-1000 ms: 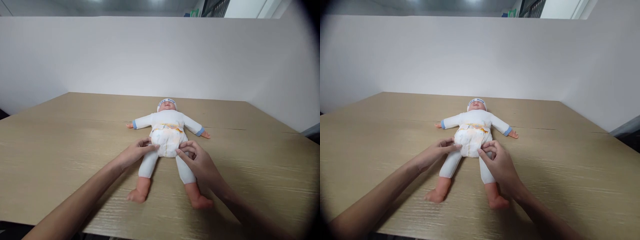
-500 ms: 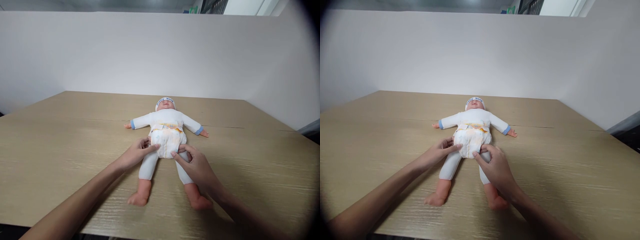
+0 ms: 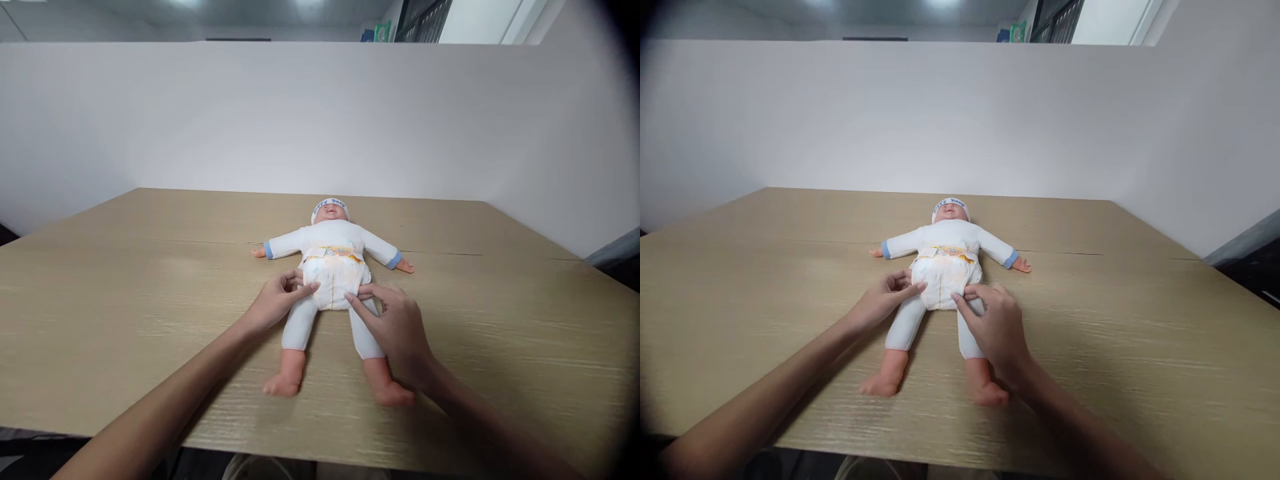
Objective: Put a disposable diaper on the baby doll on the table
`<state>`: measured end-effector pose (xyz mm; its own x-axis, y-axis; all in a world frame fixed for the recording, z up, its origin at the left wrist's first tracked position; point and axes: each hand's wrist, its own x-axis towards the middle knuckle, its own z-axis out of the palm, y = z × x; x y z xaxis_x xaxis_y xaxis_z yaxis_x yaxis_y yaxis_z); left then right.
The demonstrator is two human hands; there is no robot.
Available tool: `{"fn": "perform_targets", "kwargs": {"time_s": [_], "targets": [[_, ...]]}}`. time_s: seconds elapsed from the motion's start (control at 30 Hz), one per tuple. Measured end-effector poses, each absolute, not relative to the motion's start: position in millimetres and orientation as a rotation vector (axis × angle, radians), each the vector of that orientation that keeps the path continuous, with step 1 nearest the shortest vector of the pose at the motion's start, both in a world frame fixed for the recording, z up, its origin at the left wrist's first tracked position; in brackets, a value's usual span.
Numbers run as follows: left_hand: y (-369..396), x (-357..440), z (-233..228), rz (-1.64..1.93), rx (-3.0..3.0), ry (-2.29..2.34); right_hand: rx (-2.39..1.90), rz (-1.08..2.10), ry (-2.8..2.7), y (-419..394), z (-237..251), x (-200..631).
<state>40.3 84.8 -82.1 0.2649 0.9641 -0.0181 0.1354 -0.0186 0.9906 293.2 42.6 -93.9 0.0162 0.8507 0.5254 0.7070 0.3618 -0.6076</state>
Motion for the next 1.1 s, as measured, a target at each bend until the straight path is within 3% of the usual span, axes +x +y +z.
{"fn": "perform_targets", "kwargs": {"time_s": [0.23,0.4,0.5,0.6,0.73,0.93,1.1], "targets": [[73,20,-70,0.987,1.74,1.262,-1.319,0.087,-1.795,33,-93,315],[108,-9,-66,0.967,2.237,1.489,-1.371,-0.041,-1.778,79,-100,353],[151,-6,-69,0.763,2.469,1.76,-1.68,-0.102,-1.868,129,-100,360],[184,11,-69,0.498,2.441,1.973,-1.769,-0.007,-1.915,169,-95,350],[193,31,-59,0.395,2.412,2.023,-1.853,0.087,-1.88,187,-81,330],[123,38,-17,0.441,2.378,2.103,-1.807,0.174,-1.827,136,-45,339],[-41,49,-2,0.806,2.206,2.049,-1.522,0.335,-1.856,20,-17,380]]}}
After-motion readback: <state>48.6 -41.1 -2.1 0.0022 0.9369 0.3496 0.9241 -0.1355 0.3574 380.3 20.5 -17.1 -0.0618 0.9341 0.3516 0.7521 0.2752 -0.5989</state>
